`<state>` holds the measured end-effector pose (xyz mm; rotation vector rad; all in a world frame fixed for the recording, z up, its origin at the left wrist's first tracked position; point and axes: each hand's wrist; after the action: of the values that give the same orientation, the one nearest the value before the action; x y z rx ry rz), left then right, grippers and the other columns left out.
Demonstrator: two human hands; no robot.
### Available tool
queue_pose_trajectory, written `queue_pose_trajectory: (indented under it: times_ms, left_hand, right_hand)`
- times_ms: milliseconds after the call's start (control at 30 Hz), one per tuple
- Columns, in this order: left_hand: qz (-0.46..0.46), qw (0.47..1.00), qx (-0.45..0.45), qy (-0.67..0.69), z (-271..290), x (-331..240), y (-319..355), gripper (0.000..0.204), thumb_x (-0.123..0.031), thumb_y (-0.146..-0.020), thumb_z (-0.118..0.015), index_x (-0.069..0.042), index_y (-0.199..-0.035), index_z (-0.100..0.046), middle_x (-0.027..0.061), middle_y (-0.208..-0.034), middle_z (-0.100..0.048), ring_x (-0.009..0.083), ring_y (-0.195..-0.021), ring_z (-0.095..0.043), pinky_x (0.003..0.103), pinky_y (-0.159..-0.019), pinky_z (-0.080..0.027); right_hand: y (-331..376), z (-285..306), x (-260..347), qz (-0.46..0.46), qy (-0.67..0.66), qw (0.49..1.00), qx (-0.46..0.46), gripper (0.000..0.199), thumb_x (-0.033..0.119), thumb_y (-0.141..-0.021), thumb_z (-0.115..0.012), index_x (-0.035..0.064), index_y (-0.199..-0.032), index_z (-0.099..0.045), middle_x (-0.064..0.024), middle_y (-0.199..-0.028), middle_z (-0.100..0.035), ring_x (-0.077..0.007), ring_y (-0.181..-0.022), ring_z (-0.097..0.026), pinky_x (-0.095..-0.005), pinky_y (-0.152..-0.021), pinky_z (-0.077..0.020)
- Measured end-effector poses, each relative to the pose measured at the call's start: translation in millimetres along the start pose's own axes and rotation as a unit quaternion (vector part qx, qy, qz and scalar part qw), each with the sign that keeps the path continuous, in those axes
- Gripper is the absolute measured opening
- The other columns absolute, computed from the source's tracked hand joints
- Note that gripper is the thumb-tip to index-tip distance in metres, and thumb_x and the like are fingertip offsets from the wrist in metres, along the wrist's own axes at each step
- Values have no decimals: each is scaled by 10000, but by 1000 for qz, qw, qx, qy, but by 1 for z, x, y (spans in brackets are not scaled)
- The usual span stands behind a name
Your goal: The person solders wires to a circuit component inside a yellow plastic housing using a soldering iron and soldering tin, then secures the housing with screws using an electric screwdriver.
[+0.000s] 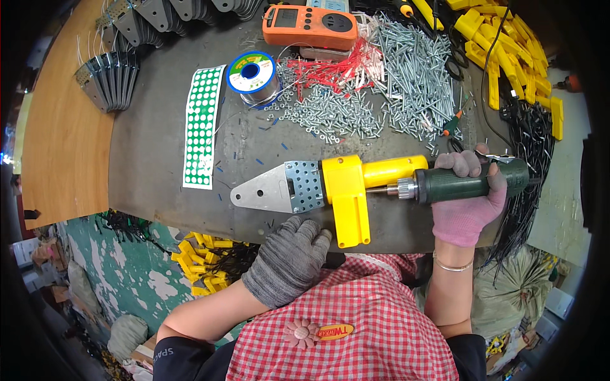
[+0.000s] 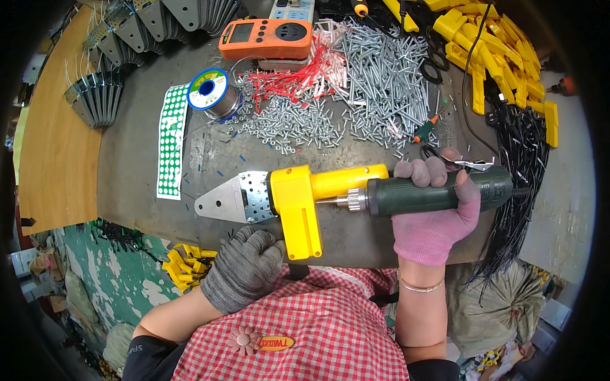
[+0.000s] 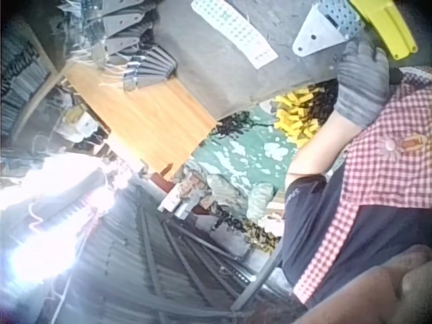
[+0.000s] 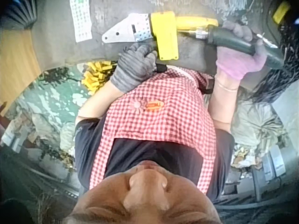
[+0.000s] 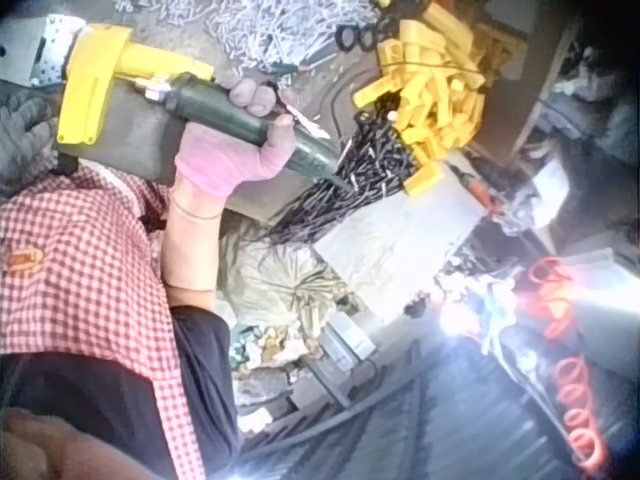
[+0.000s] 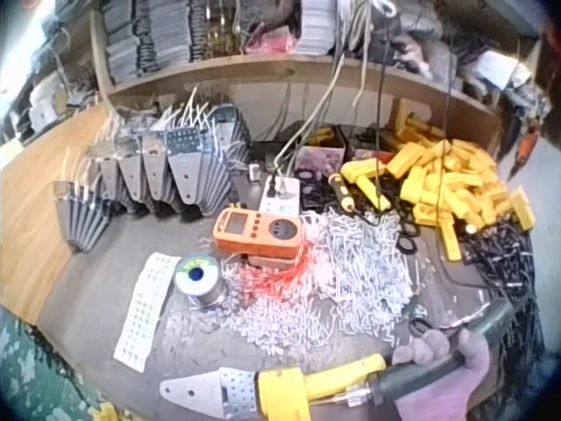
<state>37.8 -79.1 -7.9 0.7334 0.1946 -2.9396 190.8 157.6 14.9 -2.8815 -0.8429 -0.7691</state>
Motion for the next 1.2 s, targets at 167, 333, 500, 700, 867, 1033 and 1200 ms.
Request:
queue_pose_trajectory:
  times_ms: [167,333,500,700,867,1033,1200]
  left_hand:
    - [31,999,14,-8,12,-1,-2,293,-117,-713,-759,-39,-979,-664,128,-1016,-684,335,-891,-655,459,-725,-563]
    - [98,966,-164,175,34,29,-16,246,2,-755,-755,-70,-977,-679,110,-921,-675,281,-847,-671,395,-748,-563]
    - [22,972,-186,141,18,48,-23,283,31,-755,-744,-83,-1008,-690,85,-904,-676,294,-819,-671,379,-739,-553]
    - [-3,971,-143,191,23,53,-29,289,12,-739,-753,-89,-1001,-683,94,-886,-654,288,-818,-660,375,-719,-541]
    - [-2,965,-132,227,23,56,-32,300,0,-730,-774,-92,-1001,-686,76,-876,-645,273,-799,-646,367,-719,-528]
    - [18,956,-120,269,24,57,-30,271,-1,-748,-775,-82,-991,-686,63,-873,-644,248,-796,-642,356,-721,-521]
    - [46,952,-93,290,22,60,-27,245,0,-741,-823,-64,-927,-676,51,-892,-698,172,-791,-685,293,-705,-545]
  right_hand:
    - [5,1,-2,-21,-16,1000,9,295,236,-907,-642,63,-1138,-578,5,-773,-460,-154,-729,-419,-389,-874,-405]
    - [4,4,-2,-16,-29,999,37,306,234,-916,-636,61,-1162,-582,4,-774,-453,-152,-725,-415,-393,-879,-407]
    - [7,2,-4,-10,-26,1000,7,296,232,-912,-643,64,-1146,-578,5,-766,-446,-144,-715,-399,-378,-861,-397]
    - [9,-4,-7,2,-41,999,3,264,153,-876,-675,60,-1090,-551,32,-722,-402,-118,-686,-373,-319,-793,-358]
    - [13,-5,-11,14,-55,998,-3,247,145,-870,-675,58,-1064,-550,37,-718,-398,-112,-675,-367,-309,-767,-340]
    - [14,-5,-13,17,-67,998,-13,230,142,-869,-671,60,-1049,-555,39,-711,-391,-110,-669,-367,-308,-765,-340]
    - [15,2,-11,25,-64,998,1,238,228,-898,-636,78,-1077,-588,28,-719,-412,-127,-661,-356,-346,-792,-362]
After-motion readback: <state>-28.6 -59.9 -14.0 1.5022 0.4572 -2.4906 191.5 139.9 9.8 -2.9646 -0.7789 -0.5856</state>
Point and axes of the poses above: each hand's wrist, its own y-axis away from the middle knuckle, its own z-axis out of the back of the hand, x = y × z
